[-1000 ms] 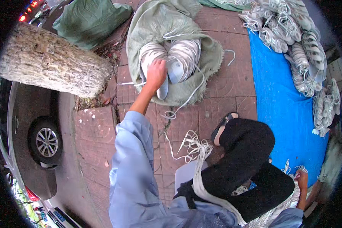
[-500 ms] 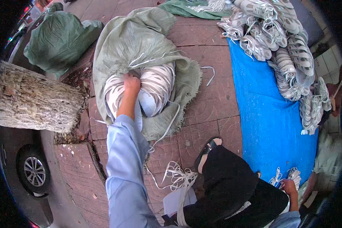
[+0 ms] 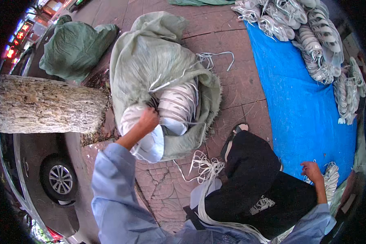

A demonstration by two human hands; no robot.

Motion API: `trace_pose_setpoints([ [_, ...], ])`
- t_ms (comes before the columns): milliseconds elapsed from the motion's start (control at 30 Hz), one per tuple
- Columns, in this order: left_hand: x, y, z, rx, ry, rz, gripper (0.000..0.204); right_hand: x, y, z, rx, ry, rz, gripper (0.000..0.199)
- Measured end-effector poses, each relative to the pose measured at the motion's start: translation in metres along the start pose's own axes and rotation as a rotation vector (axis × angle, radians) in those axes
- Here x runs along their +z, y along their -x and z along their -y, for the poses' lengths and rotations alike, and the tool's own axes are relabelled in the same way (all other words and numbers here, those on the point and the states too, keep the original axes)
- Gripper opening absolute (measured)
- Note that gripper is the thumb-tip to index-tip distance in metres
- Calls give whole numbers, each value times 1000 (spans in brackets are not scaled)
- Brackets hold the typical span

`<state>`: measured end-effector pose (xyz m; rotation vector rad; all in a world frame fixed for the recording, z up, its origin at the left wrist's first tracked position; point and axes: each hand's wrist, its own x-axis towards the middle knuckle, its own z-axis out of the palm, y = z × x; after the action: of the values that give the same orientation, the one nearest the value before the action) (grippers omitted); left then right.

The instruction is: Insert laces into a shoe and tie them.

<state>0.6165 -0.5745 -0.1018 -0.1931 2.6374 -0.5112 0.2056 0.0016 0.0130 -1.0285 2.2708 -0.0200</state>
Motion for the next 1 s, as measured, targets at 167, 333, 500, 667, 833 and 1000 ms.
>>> trace_pose_setpoints([
  [167,-7,-23,-22,-248,102,47,38,13,-67,42,-186,130,116,26],
  [333,35,-47,-25,-402,109,13,20,15,-175,142,-392,215,20,26],
  [500,-10,-18,-8,-341,473,-42,15,11,-224,240,-681,184,-9,38],
  [667,-109,45,47,-35,790,-180,20,-3,-241,330,-936,-79,-401,57],
  [833,-143,94,16,37,994,-164,25,26,-275,373,-817,26,-443,51],
  [1000,-145,129,-31,250,955,258,31,96,-253,354,-817,22,-28,32],
])
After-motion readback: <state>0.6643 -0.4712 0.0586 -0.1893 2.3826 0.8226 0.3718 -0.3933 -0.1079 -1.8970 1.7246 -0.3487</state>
